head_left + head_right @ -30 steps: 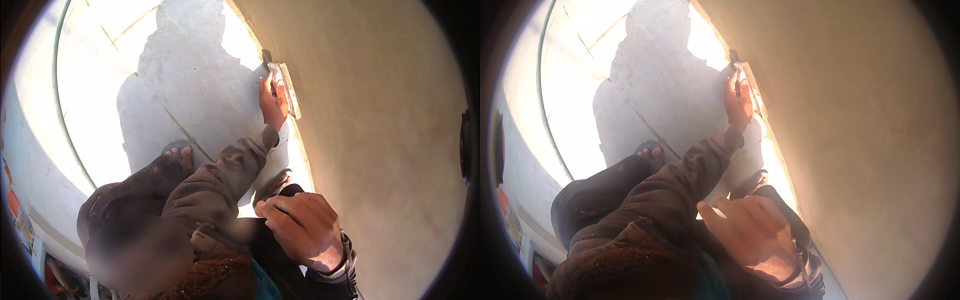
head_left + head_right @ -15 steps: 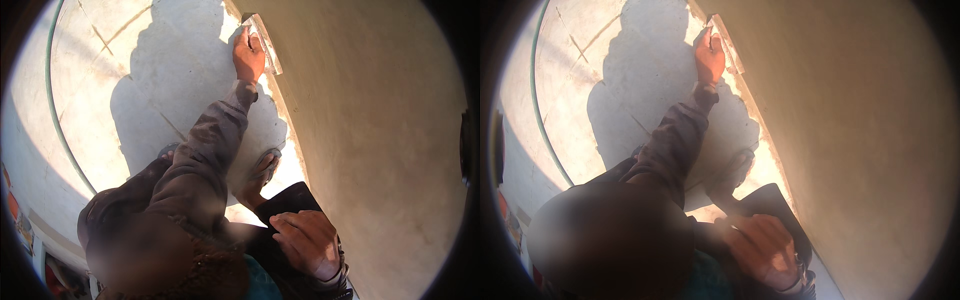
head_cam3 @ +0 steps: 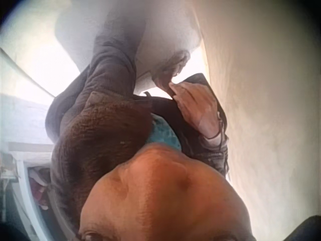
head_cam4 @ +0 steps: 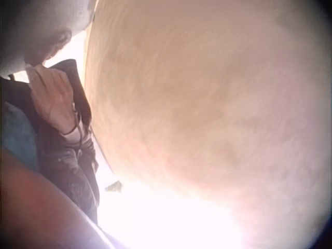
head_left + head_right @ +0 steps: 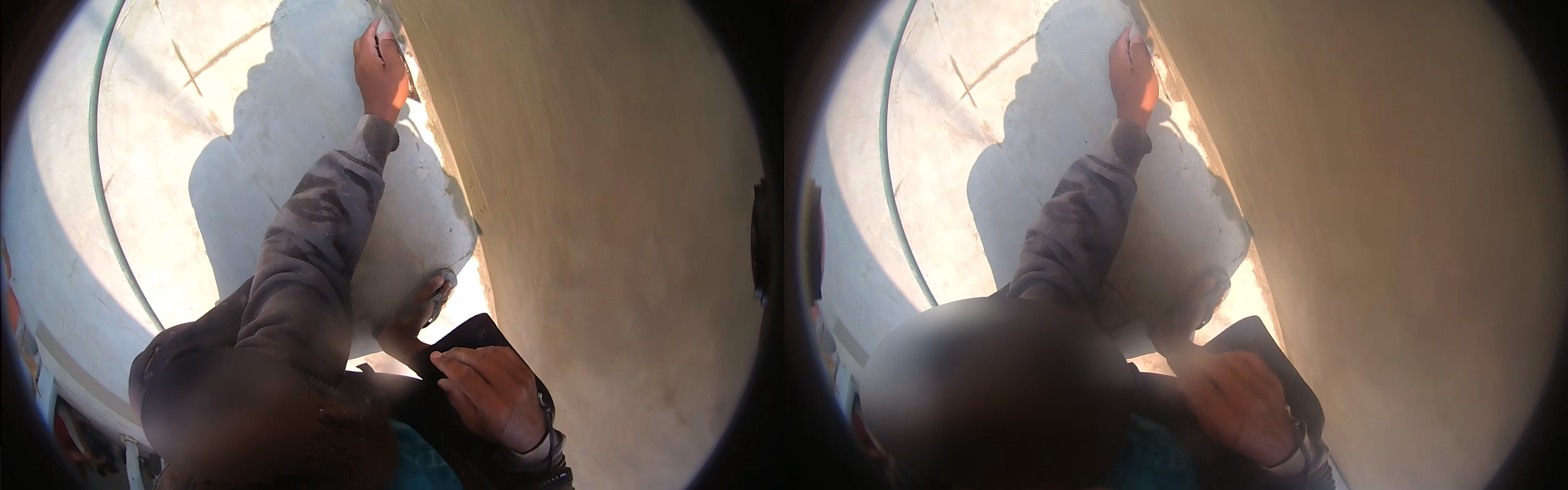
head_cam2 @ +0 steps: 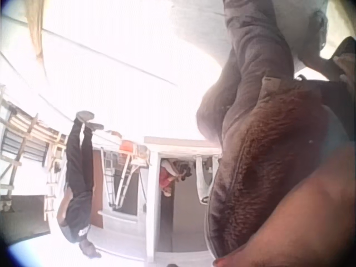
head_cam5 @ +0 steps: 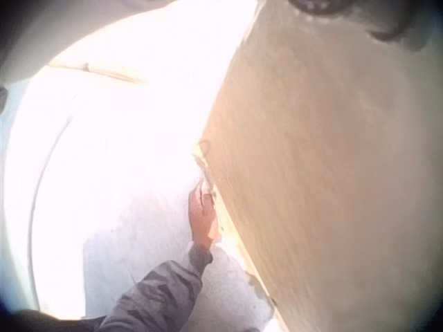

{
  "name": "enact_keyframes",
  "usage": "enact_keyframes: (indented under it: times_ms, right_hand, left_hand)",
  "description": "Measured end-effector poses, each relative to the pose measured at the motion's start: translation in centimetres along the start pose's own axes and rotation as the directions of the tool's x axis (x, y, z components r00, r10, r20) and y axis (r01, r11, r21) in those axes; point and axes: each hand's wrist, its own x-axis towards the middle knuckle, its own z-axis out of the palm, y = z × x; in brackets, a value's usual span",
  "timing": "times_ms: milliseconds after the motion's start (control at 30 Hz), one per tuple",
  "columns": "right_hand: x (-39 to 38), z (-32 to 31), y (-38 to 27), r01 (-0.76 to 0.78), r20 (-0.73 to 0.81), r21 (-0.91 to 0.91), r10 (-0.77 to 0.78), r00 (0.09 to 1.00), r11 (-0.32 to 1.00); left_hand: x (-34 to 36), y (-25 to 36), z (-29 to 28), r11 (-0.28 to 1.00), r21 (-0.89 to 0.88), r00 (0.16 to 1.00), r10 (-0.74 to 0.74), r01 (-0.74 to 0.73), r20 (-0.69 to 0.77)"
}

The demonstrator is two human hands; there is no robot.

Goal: The person uses a hand trowel to smooth a freshly applied concrete surface on a rooftop floor. They repeatedly rub the trowel over the wet concrete in circular and sweeping motions to level and finish the surface.

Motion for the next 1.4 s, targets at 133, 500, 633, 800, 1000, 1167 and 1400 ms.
enact_keyframes:
  times_ms: [133,500,633,800,1000,1167,1400]
  right_hand:
    - [-0.7,-0.2,1.2,-0.011,0.007,0.02,0.011,1.0,1.0]
    - [2.5,-0.3,0.7,0.083,0.071,-0.038,-0.08,0.994,0.996]
    - [2.0,-1.2,4.5,0.06,0.161,-0.02,-0.056,0.985,0.998]
    - [2.7,-4.1,5.4,0.033,0.219,0.011,-0.034,0.975,0.999]
    - [5.2,-5.0,4.2,0.066,0.253,0.008,-0.066,0.965,0.998]
    - [7.2,-5.3,3.6,0.112,0.237,0.005,-0.11,0.965,0.994]
    - [4.5,-4.6,4.7,0.039,0.256,0.022,-0.043,0.966,0.999]
  left_hand:
    - [3.7,-0.2,1.5,0.979,-0.026,0.961,-0.191,0.2,0.201]
    - [-7.9,2.2,1.2,0.981,-0.115,0.988,-0.155,0.155,0.014]
    - [3.8,-1.9,3.6,0.989,-0.046,0.98,-0.149,0.144,-0.129]
    - [5.1,-5.1,4.6,0.984,0.175,0.994,-0.009,0.028,-0.105]
    - [-8.8,0.4,4.0,0.965,0.012,0.957,-0.26,0.261,0.127]
    - [-3.3,1.0,3.1,0.981,-0.088,0.982,-0.18,0.174,-0.06]
    - [9.2,-3.2,3.9,0.986,0.068,0.983,-0.145,0.153,-0.109]
